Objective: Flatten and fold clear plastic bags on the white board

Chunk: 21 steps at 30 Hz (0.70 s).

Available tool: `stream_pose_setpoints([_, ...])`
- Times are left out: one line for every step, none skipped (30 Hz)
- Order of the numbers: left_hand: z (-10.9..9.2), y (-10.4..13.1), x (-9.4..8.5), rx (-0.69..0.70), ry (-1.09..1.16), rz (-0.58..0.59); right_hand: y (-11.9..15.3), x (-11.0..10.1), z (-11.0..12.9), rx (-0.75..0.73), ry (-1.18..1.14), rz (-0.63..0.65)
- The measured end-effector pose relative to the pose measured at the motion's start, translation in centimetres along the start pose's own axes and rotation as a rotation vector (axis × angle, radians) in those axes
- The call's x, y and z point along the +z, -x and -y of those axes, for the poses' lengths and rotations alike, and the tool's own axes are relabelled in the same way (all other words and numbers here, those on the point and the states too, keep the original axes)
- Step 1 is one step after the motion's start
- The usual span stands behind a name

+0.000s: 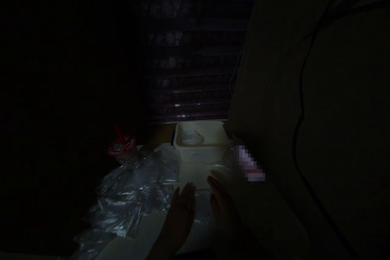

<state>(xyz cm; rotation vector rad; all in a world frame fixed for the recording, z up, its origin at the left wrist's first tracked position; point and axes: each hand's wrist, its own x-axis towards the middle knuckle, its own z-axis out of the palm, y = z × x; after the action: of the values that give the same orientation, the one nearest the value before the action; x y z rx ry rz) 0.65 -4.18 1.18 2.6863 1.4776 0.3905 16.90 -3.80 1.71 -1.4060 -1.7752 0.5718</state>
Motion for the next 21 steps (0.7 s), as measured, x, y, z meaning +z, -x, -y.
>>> stream_pose_setpoints([0.1, 0.2, 0.2, 0.015, -0.025, 0.011, 0.2, 0.8, 0.7, -0.029, 0.034, 0.057])
stream_pose_setpoints([0.3, 0.4, 0.4, 0.028, -0.045, 0.015, 0.5, 1.5, 1.3, -0.055, 0.063, 0.097])
stream_pose_setpoints([0.4, 0.6, 0.7, 0.040, -0.061, 0.013, 0.9, 2.2, 2.0, -0.092, 0.095, 0.139])
stream_pose_setpoints([0.6, 0.7, 0.9, 0.051, -0.072, 0.004, 1.3, 2.9, 2.5, -0.135, 0.139, 0.178])
stream_pose_setpoints([0.7, 0.9, 1.1, 0.066, -0.081, -0.007, 1.6, 3.4, 3.0, -0.179, 0.182, 0.201])
stream_pose_setpoints([0.8, 1.0, 1.2, 0.082, -0.091, -0.020, 2.0, 3.8, 3.2, -0.219, 0.226, 0.214])
stream_pose_setpoints([0.9, 1.1, 1.3, 0.100, -0.103, -0.031, 2.3, 4.0, 3.3, -0.258, 0.267, 0.213])
stream_pose_setpoints([1.0, 1.1, 1.3, 0.112, -0.119, -0.039, 2.5, 4.0, 3.0, -0.294, 0.299, 0.196])
stream_pose_setpoints([1.0, 1.2, 1.2, 0.120, -0.138, -0.044, 2.6, 3.7, 2.5, -0.320, 0.322, 0.161])
stream_pose_setpoints([0.9, 1.2, 1.1, 0.121, -0.157, -0.047, 2.6, 3.2, 1.7, -0.341, 0.343, 0.113])
stream_pose_setpoints([0.9, 1.2, 1.0, 0.114, -0.177, -0.050, 2.6, 2.5, 0.6, -0.352, 0.354, 0.045])
stream_pose_setpoints([0.8, 1.1, 0.9, 0.102, -0.195, -0.053, 2.5, 1.7, -0.7, -0.328, 0.370, -0.039])
stream_pose_setpoints([0.8, 1.1, 0.8, 0.091, -0.211, -0.055, 2.3, 0.8, -2.1, -0.302, 0.392, -0.108])
stream_pose_setpoints([0.7, 1.1, 0.7, 0.085, -0.222, -0.054, 2.2, 0.0, -3.5, -0.294, 0.416, -0.147])
stream_pose_setpoints([0.7, 1.1, 0.7, 0.082, -0.231, -0.051, 2.1, -0.9, -4.8, -0.325, 0.447, -0.165])
stream_pose_setpoints([0.7, 1.1, 0.7, 0.083, -0.237, -0.048, 2.0, -1.5, -5.8, -0.384, 0.493, -0.144])
stream_pose_setpoints([0.7, 1.1, 0.7, 0.083, -0.242, -0.046, 2.1, -2.1, -6.6, -0.407, 0.502, -0.137])
stream_pose_setpoints([0.8, 1.1, 0.8, 0.084, -0.247, -0.045, 2.2, -2.4, -7.0, -0.440, 0.514, -0.115])
stream_pose_setpoints([0.8, 1.2, 0.9, 0.086, -0.251, -0.046, 2.3, -2.6, -7.1, -0.460, 0.528, -0.093])
stream_pose_setpoints([0.9, 1.2, 1.0, 0.085, -0.255, -0.051, 2.4, -2.7, -7.0, -0.468, 0.545, -0.073])
stream_pose_setpoints([0.9, 1.2, 1.1, 0.087, -0.259, -0.057, 2.5, -2.6, -6.8, -0.472, 0.570, -0.054])
